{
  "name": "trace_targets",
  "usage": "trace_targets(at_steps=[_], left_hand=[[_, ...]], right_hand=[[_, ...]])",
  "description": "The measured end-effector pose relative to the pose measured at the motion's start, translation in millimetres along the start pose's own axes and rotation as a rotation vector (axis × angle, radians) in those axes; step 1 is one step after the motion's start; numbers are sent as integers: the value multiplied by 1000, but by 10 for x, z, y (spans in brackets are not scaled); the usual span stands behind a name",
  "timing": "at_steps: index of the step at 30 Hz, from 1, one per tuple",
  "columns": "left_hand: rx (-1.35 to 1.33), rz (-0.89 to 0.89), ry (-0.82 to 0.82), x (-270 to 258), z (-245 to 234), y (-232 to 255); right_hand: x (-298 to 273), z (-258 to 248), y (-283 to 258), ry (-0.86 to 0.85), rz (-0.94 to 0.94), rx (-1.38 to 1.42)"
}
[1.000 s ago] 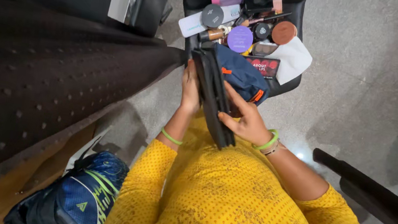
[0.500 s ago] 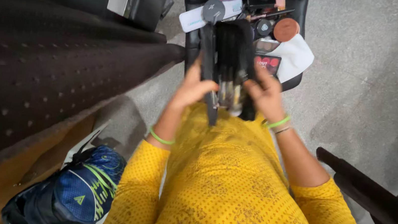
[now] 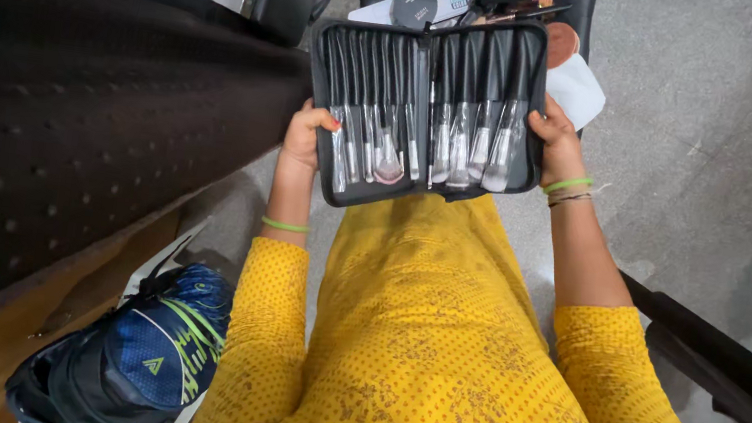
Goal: The person packs a backpack by placing a colorful box, a clear plastic container, a black wallet, and a small orange-and-blue pouch into the bag. The person also organizes various cosmetic items, including brushes and bottles, into the pouch before placing it in the backpack.
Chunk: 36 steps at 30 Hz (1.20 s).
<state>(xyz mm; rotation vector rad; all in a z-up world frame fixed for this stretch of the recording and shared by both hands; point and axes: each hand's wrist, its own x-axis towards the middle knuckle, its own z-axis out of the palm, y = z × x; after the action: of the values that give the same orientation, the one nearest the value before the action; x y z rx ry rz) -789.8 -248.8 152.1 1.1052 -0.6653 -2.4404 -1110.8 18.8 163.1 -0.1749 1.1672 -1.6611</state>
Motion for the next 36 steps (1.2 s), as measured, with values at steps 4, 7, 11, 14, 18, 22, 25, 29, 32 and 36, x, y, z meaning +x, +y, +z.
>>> trace_targets(at_steps=[4, 7, 11, 14, 18, 22, 25, 29, 32, 36], left_hand=[[63, 37, -69, -12, 207, -9], [219, 78, -30, -106, 599, -11], [508, 85, -292, -296, 1081, -75], [834, 184, -318, -230, 1254, -355], [1069, 370, -26, -104, 1259, -756], [692, 273, 6, 12, 1229, -802], [393, 63, -153, -73, 1253, -530], [172, 0, -202, -276, 1598, -156], [1, 53, -278, -432, 1862, 38], [-161, 21, -232, -366, 2175, 210]], right_hand=[[29, -67, 15, 43, -4, -90], [-22, -51, -7, 30, -12, -66], [-86, 6, -17, 53, -13, -13], [-122, 57, -20, 56, -11, 4], [-192, 52, -9, 110, 10, 2], [-291, 93, -11, 85, 19, 72], [-452, 395, -158, 46, 17, -19], [-572, 817, -504, -39, -24, 224], [-775, 958, -571, -34, 7, 440], [-1070, 1172, -462, -229, -284, -528]])
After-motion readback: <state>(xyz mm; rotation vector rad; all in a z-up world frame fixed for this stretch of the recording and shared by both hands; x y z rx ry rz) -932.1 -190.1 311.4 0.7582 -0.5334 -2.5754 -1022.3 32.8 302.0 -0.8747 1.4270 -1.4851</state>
